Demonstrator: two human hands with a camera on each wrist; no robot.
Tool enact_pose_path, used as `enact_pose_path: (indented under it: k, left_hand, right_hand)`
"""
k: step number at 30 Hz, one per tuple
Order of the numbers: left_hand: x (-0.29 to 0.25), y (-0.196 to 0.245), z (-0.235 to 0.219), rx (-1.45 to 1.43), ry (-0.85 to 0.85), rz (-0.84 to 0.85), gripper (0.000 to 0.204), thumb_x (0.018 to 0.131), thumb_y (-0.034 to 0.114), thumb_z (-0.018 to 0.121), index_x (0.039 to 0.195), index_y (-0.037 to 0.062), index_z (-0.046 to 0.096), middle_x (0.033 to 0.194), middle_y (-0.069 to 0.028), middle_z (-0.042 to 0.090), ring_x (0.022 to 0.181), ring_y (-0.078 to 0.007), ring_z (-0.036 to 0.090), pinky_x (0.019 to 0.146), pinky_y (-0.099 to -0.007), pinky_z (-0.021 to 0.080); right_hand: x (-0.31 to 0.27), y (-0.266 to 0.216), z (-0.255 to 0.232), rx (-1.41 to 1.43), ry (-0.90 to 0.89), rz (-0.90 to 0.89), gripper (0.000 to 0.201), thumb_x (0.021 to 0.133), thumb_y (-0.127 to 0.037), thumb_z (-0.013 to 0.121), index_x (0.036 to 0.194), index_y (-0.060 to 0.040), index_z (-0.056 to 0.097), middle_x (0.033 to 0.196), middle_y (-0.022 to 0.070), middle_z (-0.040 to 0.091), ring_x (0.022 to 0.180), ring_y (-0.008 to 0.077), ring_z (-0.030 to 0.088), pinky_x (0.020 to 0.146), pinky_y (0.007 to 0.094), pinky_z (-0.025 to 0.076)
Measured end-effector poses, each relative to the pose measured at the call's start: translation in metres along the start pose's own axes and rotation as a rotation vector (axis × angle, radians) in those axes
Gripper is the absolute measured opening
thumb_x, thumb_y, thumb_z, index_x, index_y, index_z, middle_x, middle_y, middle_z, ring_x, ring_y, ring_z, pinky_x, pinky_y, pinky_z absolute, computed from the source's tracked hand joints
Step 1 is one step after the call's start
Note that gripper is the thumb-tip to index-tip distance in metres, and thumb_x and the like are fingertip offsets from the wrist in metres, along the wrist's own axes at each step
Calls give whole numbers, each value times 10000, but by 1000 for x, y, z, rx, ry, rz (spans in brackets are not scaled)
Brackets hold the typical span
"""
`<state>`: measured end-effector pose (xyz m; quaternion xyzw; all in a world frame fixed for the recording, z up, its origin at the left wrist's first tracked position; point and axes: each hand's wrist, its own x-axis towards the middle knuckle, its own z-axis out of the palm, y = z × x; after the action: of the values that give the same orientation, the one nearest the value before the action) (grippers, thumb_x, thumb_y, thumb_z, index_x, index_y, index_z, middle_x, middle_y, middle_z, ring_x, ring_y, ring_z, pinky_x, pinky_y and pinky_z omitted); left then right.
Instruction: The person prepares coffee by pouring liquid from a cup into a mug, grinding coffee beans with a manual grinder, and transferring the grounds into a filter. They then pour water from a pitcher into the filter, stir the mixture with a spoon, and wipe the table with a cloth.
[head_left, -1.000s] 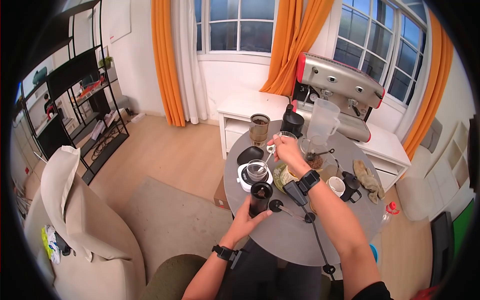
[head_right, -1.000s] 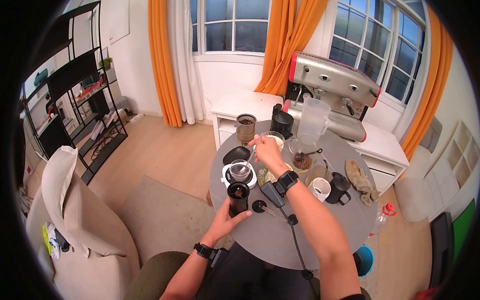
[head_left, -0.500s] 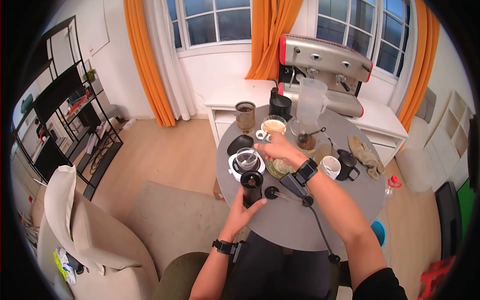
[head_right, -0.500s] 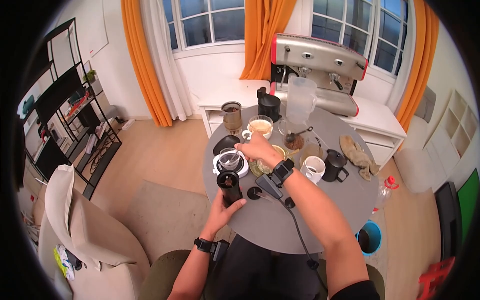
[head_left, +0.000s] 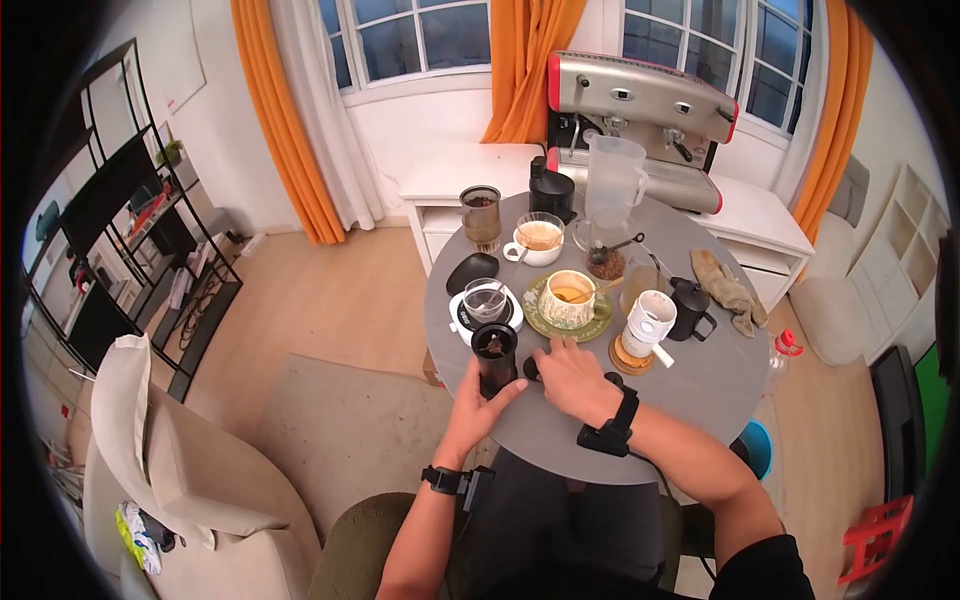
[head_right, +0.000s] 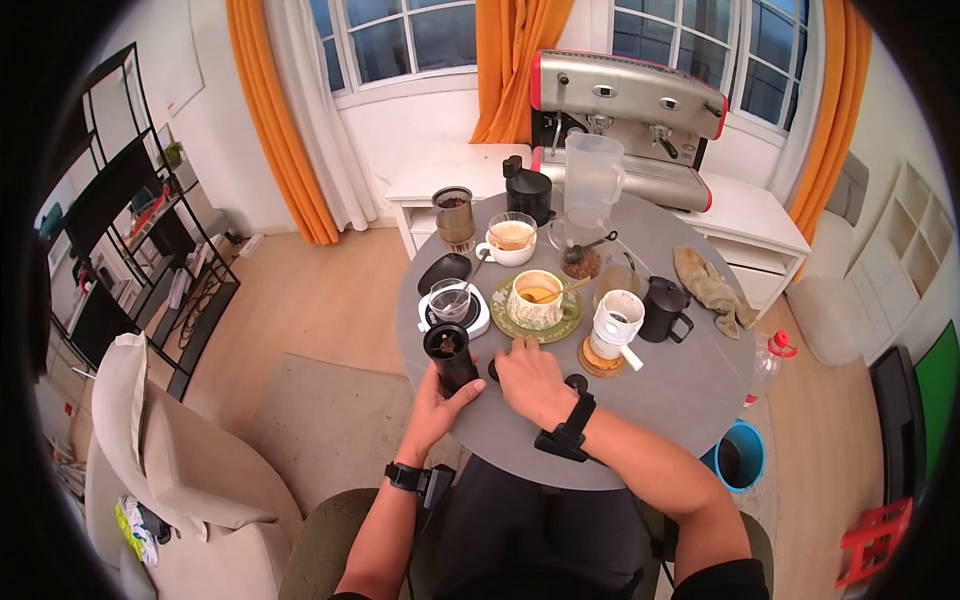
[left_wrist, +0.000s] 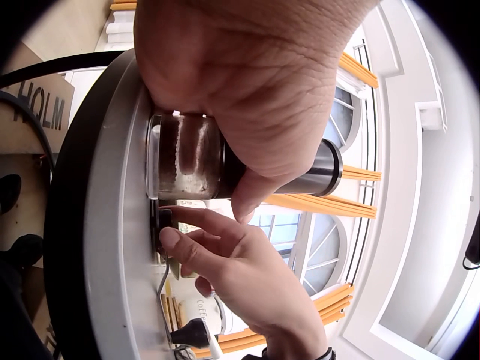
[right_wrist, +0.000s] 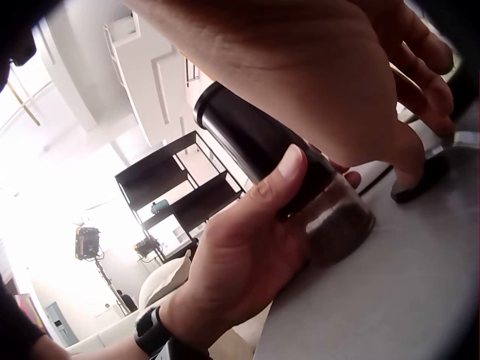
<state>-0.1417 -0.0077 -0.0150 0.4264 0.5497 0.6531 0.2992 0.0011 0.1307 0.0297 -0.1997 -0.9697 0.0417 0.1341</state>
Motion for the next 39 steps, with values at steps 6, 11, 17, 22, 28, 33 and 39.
enact_pose_path:
  k: [6, 11, 17, 22, 28, 33, 39]
  left_hand:
    - [1, 1, 1, 18, 1, -10, 580, 945, 104, 817, 1433, 44, 508, 1365, -67, 633, 1231, -160, 600, 1079, -343, 470]
    - [3, 1, 3, 8, -1, 9, 599, 943, 113, 822, 1440, 42, 496, 1376, -76, 631, 1246, -170, 598, 1090, -354, 475]
    - [4, 6, 10, -42, 15, 38, 613, 928, 148, 836, 1423, 12, 501, 1327, -105, 638, 1208, -185, 588, 1060, -354, 469]
    - [9, 3, 25, -60, -2, 61, 639, 930, 138, 829, 1452, 15, 482, 1324, -102, 639, 1196, -183, 597, 1052, -358, 476]
    - [10, -1, 22, 2, -54, 57, 676, 954, 76, 792, 1520, 35, 426, 1433, -87, 588, 1319, -191, 558, 1122, -365, 446]
    - [11, -5, 26, -27, -1, 120, 635, 927, 141, 831, 1438, 16, 476, 1298, -120, 649, 1155, -188, 623, 1005, -368, 502]
    - [12, -9, 25, -25, -12, 110, 642, 932, 135, 826, 1446, 21, 459, 1307, -124, 645, 1165, -195, 623, 1008, -362, 499]
  right_hand:
    - [-9, -6, 1, 19, 0, 54, 394, 816, 22, 677, 1210, 19, 648, 1033, 249, 659, 989, 452, 676, 833, 525, 567]
    - [-20, -22, -30, 134, -59, 192, 407, 842, 44, 629, 1244, 102, 588, 1108, 319, 622, 923, 494, 691, 788, 536, 580]
    - [-24, -32, -112, 224, 227, 69, 558, 829, 104, 624, 1382, 84, 556, 1090, 267, 587, 944, 474, 685, 800, 518, 564]
    - [12, -25, -144, 359, 162, -230, 495, 934, 16, 657, 1423, -35, 602, 1061, 201, 596, 923, 426, 643, 803, 499, 504]
    - [22, -33, -149, 228, 17, -205, 451, 919, 15, 643, 1369, -14, 664, 1001, 189, 624, 939, 407, 655, 801, 485, 510]
    - [21, -28, -145, 227, -41, -196, 468, 903, 14, 645, 1370, -12, 664, 1008, 188, 630, 951, 405, 663, 802, 490, 520]
    - [25, -27, -136, 228, -95, -156, 473, 897, -2, 651, 1370, -2, 661, 1055, 198, 649, 1002, 399, 676, 831, 483, 543]
